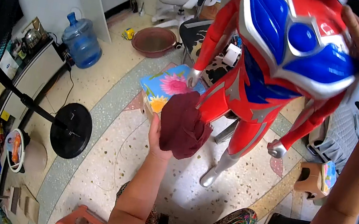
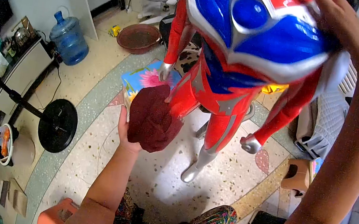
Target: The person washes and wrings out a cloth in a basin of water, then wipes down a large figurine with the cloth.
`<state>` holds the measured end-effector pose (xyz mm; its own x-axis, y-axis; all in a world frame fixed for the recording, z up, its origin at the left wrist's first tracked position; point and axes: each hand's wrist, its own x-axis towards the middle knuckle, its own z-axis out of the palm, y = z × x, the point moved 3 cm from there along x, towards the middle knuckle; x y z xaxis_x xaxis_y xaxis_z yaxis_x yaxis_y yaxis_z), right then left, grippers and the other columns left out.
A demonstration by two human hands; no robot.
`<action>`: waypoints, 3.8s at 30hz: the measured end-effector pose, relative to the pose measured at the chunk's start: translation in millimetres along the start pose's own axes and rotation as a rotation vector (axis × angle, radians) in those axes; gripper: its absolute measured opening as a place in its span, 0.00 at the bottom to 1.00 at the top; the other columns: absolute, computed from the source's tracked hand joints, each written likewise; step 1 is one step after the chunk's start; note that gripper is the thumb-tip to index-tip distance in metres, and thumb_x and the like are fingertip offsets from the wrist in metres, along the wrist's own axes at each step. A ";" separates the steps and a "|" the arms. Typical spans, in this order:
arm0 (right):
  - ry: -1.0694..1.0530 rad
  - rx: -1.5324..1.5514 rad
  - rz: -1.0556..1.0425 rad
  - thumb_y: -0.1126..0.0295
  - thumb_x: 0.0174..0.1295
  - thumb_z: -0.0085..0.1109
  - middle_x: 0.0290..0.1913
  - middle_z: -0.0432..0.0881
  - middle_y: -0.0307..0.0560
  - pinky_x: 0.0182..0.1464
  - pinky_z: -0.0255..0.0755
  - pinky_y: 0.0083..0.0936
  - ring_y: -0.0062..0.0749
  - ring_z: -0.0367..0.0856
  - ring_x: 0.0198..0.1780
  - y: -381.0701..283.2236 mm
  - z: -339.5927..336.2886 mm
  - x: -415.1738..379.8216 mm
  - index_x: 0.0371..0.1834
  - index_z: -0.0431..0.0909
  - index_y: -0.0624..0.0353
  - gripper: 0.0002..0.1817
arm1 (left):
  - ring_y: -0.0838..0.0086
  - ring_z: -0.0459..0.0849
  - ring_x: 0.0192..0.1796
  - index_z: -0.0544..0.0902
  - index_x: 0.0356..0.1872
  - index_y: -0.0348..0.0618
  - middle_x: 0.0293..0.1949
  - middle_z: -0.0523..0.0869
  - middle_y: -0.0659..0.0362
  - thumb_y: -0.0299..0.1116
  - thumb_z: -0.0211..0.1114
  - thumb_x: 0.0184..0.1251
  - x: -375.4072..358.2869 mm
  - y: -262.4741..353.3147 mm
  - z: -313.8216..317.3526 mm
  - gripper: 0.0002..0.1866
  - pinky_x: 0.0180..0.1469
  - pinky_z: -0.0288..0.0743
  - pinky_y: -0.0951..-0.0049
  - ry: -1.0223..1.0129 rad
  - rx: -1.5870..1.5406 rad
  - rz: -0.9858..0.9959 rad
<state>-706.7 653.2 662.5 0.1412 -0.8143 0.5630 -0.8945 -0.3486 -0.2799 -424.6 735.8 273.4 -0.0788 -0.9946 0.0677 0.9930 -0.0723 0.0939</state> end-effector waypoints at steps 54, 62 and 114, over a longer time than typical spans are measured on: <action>0.606 0.346 0.279 0.61 0.41 0.65 0.59 0.62 0.58 0.59 0.53 0.46 0.56 0.59 0.60 -5.3 212.3 -182.6 0.57 0.63 0.64 0.37 | 0.67 0.77 0.49 0.68 0.55 0.32 0.49 0.76 0.48 0.52 0.68 0.49 137.9 -55.8 358.5 0.39 0.52 0.69 0.72 -0.491 1.986 0.661; 0.638 0.944 0.024 0.72 0.42 0.62 0.51 0.71 0.54 0.53 0.60 0.42 0.49 0.67 0.55 21.0 188.0 -212.2 0.52 0.71 0.59 0.28 | 0.66 0.77 0.50 0.70 0.54 0.31 0.49 0.77 0.47 0.53 0.67 0.49 146.2 -49.2 371.5 0.38 0.53 0.69 0.72 -0.470 2.086 0.641; 0.715 0.487 -0.158 0.78 0.43 0.57 0.62 0.62 0.58 0.60 0.57 0.39 0.52 0.61 0.61 -13.0 156.8 -231.5 0.53 0.66 0.63 0.28 | 0.71 0.75 0.50 0.68 0.57 0.33 0.51 0.75 0.51 0.52 0.64 0.54 74.1 -37.3 385.0 0.37 0.54 0.67 0.77 -0.360 2.193 0.537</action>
<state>-661.2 773.4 413.9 -0.1971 -0.3111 0.9297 -0.5837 -0.7247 -0.3662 -501.6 693.6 657.3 -0.1845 -0.8208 0.5405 -0.6358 0.5191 0.5713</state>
